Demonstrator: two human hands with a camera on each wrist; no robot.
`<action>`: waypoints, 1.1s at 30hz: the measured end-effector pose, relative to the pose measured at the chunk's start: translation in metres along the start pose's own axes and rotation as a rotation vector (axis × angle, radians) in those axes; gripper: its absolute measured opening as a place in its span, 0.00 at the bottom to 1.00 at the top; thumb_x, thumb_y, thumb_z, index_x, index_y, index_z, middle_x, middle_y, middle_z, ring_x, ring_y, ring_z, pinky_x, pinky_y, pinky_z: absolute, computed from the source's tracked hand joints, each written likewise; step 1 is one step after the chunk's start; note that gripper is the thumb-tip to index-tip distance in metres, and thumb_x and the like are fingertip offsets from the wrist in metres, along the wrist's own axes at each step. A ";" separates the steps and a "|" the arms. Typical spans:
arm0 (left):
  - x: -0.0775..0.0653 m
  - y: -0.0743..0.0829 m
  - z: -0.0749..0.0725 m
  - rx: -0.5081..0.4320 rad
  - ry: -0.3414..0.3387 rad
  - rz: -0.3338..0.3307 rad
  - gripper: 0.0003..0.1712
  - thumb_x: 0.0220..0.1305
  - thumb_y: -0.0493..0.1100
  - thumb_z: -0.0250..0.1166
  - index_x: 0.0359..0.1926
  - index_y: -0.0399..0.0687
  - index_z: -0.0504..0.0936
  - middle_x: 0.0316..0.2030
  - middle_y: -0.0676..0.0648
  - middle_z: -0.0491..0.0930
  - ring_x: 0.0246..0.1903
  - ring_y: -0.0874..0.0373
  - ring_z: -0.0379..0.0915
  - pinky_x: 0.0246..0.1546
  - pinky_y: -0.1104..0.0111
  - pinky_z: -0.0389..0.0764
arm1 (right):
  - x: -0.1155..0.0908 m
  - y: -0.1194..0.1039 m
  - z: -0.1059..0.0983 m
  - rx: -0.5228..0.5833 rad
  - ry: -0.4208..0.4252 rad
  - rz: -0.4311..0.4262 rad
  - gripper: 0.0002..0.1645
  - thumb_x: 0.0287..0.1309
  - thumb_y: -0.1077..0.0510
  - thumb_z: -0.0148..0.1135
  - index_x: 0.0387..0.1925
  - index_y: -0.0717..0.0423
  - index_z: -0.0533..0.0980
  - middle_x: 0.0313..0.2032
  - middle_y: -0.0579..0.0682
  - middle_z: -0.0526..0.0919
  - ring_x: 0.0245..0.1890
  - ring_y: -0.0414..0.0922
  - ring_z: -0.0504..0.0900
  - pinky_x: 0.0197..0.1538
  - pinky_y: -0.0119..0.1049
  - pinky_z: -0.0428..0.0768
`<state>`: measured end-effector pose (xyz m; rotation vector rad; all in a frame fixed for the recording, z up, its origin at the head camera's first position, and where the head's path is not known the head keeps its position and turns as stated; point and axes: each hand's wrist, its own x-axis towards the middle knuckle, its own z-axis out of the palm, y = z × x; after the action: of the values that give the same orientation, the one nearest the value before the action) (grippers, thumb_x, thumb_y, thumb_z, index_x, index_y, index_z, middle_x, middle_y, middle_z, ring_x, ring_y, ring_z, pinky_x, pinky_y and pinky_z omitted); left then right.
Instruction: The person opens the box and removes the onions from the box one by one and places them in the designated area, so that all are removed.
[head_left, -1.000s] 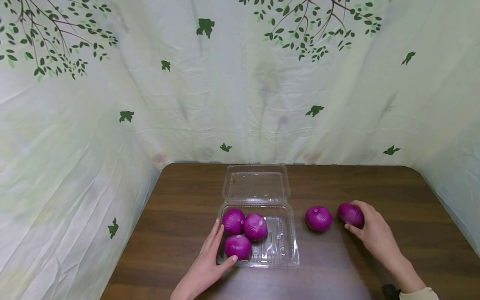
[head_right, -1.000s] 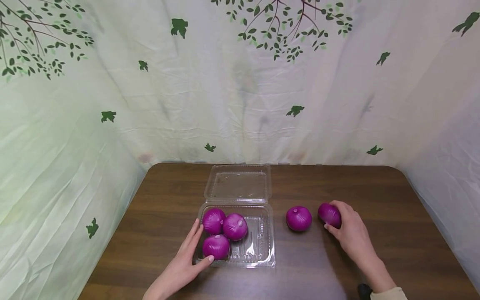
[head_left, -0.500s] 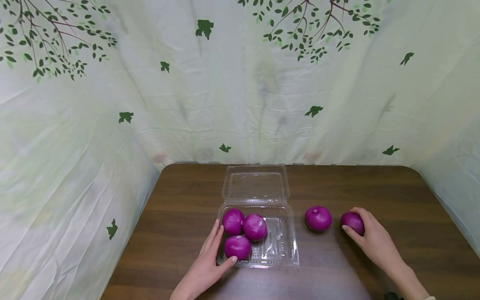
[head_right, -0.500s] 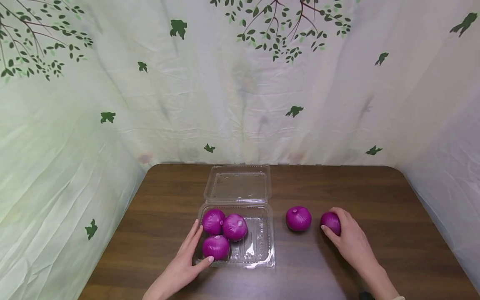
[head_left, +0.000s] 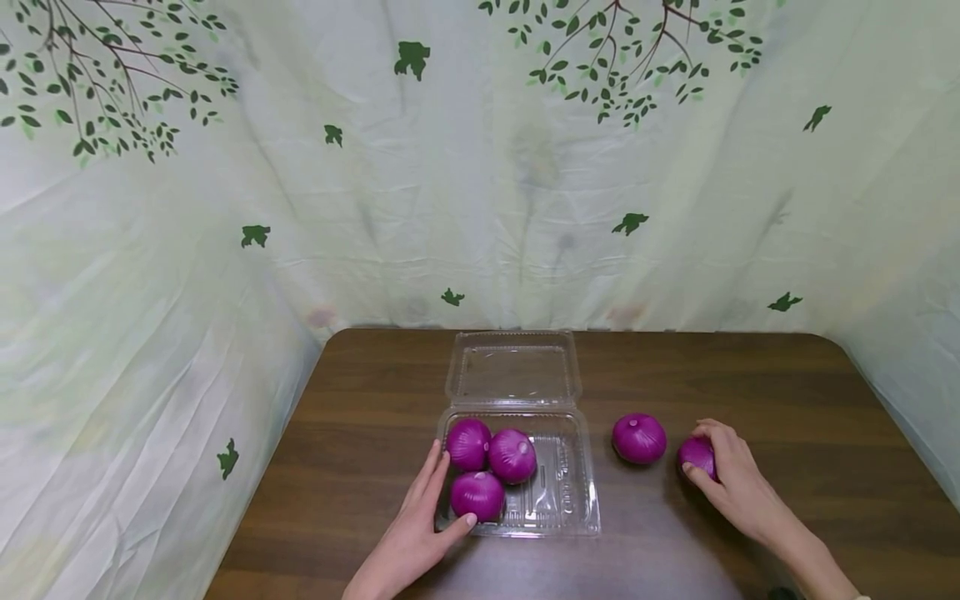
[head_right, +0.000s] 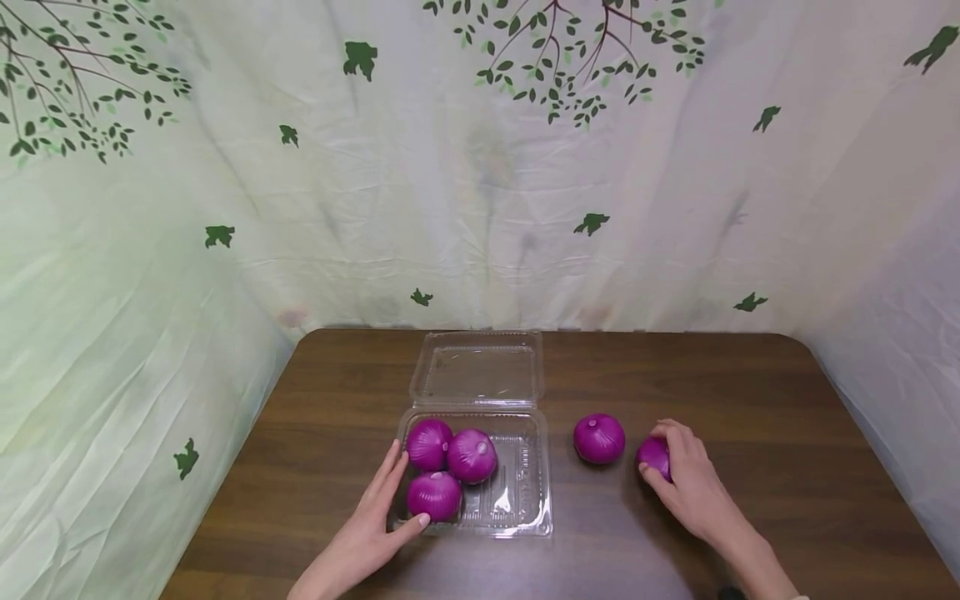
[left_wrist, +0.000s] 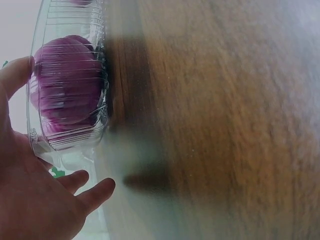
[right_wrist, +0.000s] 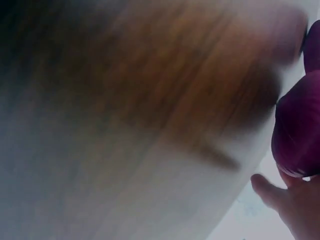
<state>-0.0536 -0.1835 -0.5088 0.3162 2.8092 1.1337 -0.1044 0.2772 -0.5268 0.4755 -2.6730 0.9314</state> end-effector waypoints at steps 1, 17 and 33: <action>0.000 0.000 0.000 0.000 -0.001 0.000 0.54 0.61 0.64 0.65 0.78 0.51 0.49 0.78 0.55 0.36 0.74 0.47 0.42 0.64 0.42 0.60 | -0.001 0.000 0.000 0.007 -0.012 0.005 0.31 0.52 0.64 0.69 0.56 0.65 0.66 0.57 0.64 0.67 0.54 0.63 0.66 0.48 0.56 0.65; 0.000 0.000 0.001 -0.001 -0.008 -0.006 0.54 0.61 0.65 0.64 0.78 0.53 0.48 0.78 0.56 0.35 0.74 0.47 0.41 0.63 0.41 0.60 | -0.003 0.003 -0.019 0.039 -0.129 0.191 0.40 0.47 0.55 0.77 0.59 0.62 0.67 0.50 0.59 0.72 0.47 0.54 0.75 0.40 0.40 0.79; 0.000 0.000 0.001 -0.010 0.015 0.010 0.53 0.61 0.63 0.66 0.78 0.50 0.50 0.78 0.54 0.37 0.74 0.46 0.43 0.65 0.43 0.59 | 0.015 0.012 -0.028 0.097 -0.231 0.345 0.46 0.60 0.39 0.66 0.70 0.59 0.62 0.62 0.70 0.69 0.52 0.63 0.76 0.44 0.53 0.78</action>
<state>-0.0531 -0.1826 -0.5095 0.3233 2.8173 1.1562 -0.1189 0.3010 -0.5072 0.1468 -2.9919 1.1676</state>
